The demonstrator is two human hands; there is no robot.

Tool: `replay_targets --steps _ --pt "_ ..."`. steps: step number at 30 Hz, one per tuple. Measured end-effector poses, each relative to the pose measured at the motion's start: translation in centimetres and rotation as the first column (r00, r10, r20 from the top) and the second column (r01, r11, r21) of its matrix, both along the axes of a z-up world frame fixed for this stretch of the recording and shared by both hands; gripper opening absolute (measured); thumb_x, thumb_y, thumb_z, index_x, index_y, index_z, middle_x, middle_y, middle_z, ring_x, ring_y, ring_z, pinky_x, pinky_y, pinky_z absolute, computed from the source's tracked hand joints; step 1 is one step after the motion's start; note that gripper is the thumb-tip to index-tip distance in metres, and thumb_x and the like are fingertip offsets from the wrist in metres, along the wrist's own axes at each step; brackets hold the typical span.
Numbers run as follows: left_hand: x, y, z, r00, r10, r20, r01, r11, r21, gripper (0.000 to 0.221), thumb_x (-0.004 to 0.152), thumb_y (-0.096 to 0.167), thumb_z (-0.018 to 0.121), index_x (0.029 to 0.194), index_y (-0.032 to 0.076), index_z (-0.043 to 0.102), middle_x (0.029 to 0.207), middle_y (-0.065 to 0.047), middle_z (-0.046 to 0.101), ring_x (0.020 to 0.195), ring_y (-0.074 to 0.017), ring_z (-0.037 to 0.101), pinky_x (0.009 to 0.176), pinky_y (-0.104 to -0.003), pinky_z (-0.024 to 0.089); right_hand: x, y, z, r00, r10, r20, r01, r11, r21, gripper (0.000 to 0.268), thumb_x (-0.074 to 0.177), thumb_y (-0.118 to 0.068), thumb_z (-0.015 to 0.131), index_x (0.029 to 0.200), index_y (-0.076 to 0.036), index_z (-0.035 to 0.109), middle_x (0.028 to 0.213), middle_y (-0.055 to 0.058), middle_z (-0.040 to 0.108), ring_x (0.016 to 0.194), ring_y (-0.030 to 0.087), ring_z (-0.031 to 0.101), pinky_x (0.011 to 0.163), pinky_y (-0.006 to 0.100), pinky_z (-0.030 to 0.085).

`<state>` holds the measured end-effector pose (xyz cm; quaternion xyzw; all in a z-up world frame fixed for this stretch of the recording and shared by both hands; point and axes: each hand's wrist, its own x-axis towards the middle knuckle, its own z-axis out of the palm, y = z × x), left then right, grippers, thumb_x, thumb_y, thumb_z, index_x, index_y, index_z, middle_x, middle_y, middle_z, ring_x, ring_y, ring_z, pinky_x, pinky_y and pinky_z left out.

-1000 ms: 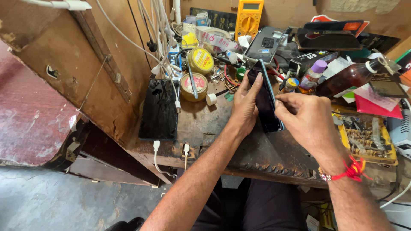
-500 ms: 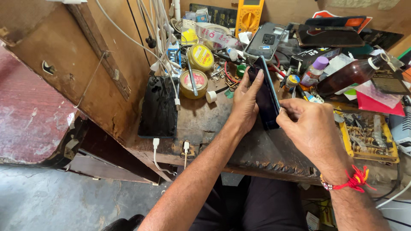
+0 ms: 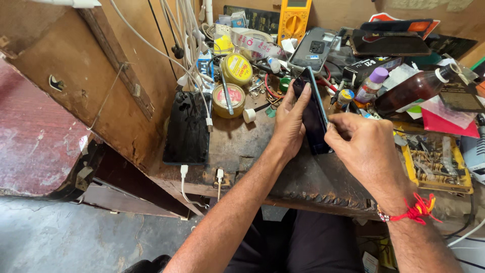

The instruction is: The person unscrews the internal components of a mobile phone and uses a prying tool to separate the screen from the device frame.

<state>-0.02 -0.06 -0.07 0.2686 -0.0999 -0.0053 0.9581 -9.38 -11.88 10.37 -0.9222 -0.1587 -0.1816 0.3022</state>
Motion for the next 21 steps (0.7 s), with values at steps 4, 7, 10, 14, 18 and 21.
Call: replay_targets --steps 4,7,10,14,18,21 --pt "-0.4 0.2 0.4 1.000 0.002 0.012 -0.002 1.000 0.006 0.039 0.103 0.026 0.067 0.137 0.011 0.054 0.108 0.001 0.066 0.091 -0.0073 0.066 0.077 -0.028 0.059 0.8 0.2 0.2 1.000 0.007 0.013 -0.007 1.000 0.029 0.025 0.089 -0.011 0.073 0.109 0.004 0.075 0.088 0.020 0.076 0.079 0.022 0.078 0.069 0.032 0.060" --pt "-0.5 0.3 0.6 0.999 -0.007 0.034 0.008 1.000 -0.006 0.037 0.104 0.026 0.066 0.135 0.010 0.054 0.109 0.001 0.066 0.092 -0.0075 0.067 0.079 -0.028 0.060 1.2 0.5 0.2 0.999 0.032 0.041 -0.033 0.999 0.025 0.022 0.090 -0.010 0.073 0.107 0.004 0.076 0.087 0.020 0.076 0.078 0.021 0.078 0.068 0.032 0.059" --pt "-0.4 0.3 0.6 1.000 0.004 0.021 -0.004 1.000 -0.003 0.037 0.103 0.025 0.066 0.135 0.011 0.054 0.110 0.001 0.067 0.094 -0.0073 0.068 0.080 -0.028 0.060 1.5 0.6 0.3 0.999 0.029 0.032 -0.030 0.999 0.031 0.020 0.089 -0.010 0.073 0.104 0.004 0.076 0.084 0.019 0.076 0.075 0.020 0.078 0.066 0.031 0.058" --pt "-0.4 0.2 0.4 0.999 0.004 0.044 -0.004 1.000 -0.011 0.036 0.106 0.025 0.066 0.136 0.009 0.054 0.110 0.000 0.067 0.093 -0.0083 0.067 0.081 -0.028 0.059 1.8 0.7 -0.1 0.998 0.025 0.062 -0.027 0.999 0.036 0.019 0.088 -0.010 0.074 0.101 0.005 0.076 0.083 0.017 0.076 0.073 0.019 0.077 0.065 0.031 0.058" --pt "-0.4 0.3 0.4 1.000 0.014 0.028 -0.014 1.000 0.005 0.038 0.103 0.024 0.066 0.137 0.011 0.053 0.110 -0.001 0.068 0.094 -0.0090 0.068 0.081 -0.028 0.059 1.8 0.8 -0.3 0.996 -0.005 0.085 0.006 1.000 -0.009 0.017 0.089 -0.009 0.075 0.098 0.005 0.075 0.079 0.018 0.074 0.069 0.021 0.076 0.062 0.032 0.057" --pt "-0.5 0.3 0.4 0.999 0.005 0.049 -0.005 1.000 -0.007 0.039 0.105 0.023 0.066 0.139 0.009 0.052 0.112 -0.001 0.067 0.096 -0.0095 0.068 0.082 -0.028 0.058 1.9 0.8 -0.5 0.995 -0.001 0.104 0.003 1.000 -0.015 0.017 0.089 -0.009 0.076 0.098 0.006 0.075 0.079 0.018 0.074 0.070 0.021 0.076 0.062 0.032 0.057"
